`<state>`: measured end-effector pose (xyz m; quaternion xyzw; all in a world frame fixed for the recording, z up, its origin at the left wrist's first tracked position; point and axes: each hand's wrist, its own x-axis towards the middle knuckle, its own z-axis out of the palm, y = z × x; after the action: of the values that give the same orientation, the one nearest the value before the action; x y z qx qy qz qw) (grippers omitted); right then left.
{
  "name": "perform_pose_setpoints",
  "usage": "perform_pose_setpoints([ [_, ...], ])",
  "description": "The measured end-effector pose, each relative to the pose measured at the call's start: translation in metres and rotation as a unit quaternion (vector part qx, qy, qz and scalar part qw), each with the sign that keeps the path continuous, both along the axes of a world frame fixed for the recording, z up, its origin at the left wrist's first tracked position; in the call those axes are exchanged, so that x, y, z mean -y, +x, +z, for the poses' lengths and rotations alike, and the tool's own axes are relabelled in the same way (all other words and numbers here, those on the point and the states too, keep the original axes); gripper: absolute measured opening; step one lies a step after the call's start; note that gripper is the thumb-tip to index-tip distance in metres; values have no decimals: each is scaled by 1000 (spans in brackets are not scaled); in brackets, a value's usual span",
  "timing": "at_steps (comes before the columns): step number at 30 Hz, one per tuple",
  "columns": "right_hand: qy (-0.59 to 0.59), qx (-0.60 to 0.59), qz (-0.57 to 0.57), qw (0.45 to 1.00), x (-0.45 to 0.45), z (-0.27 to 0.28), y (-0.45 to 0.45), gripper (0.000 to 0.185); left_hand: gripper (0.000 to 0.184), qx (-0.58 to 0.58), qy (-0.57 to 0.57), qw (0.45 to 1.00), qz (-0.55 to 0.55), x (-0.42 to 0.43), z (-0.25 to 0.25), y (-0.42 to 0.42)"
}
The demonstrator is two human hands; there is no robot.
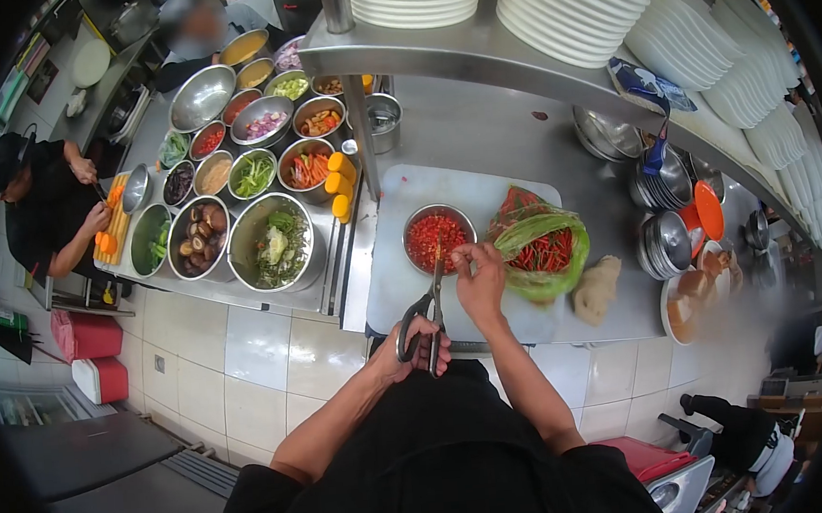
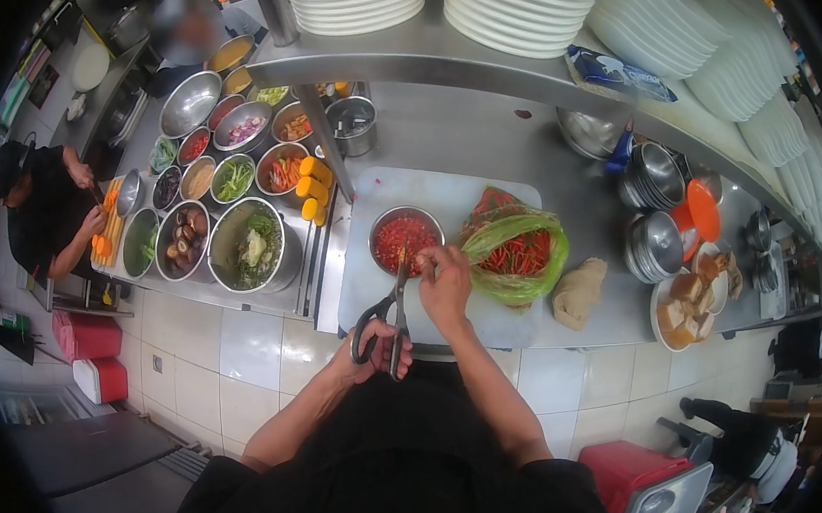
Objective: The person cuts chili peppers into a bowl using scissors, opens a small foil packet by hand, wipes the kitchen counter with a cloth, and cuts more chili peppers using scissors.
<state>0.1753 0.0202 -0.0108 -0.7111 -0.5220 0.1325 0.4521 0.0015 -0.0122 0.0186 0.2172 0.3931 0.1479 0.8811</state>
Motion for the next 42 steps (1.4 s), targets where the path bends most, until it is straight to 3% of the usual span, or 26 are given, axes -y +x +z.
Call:
perform_pose_setpoints([
  [8,6,-15,-3,1000,0,0,-4,3,37,-7,16,1000,-11,-3,-10,1],
  [13,8,-20,-17,1000,0,-5,-3,3,37,-93,80,992,-20,-2,-1,-1],
  [14,12,-18,-16,1000,0,-6,-3,3,37,-93,80,992,-20,-2,-1,-2],
  [16,17,-16,-16,1000,0,-3,-3,3,35,16,-14,1000,5,0,-3,-4],
  [20,14,-14,-11,1000,0,-2,-8,3,35,16,-29,999,6,0,-1,-1],
  [23,18,-11,-13,1000,0,-4,-9,3,36,9,22,1000,14,0,-5,2],
  [25,17,-7,-17,1000,0,-5,-9,3,38,-88,75,993,-8,0,2,2],
  [29,17,-8,-17,1000,1,-4,-8,3,38,-50,54,997,28,3,0,2],
  [31,14,-8,-16,1000,0,-3,-8,3,36,-9,-12,1000,2,1,-2,0],
  [42,1,24,5,1000,0,-2,1,4,31,-76,50,996,11,-1,6,0],
])
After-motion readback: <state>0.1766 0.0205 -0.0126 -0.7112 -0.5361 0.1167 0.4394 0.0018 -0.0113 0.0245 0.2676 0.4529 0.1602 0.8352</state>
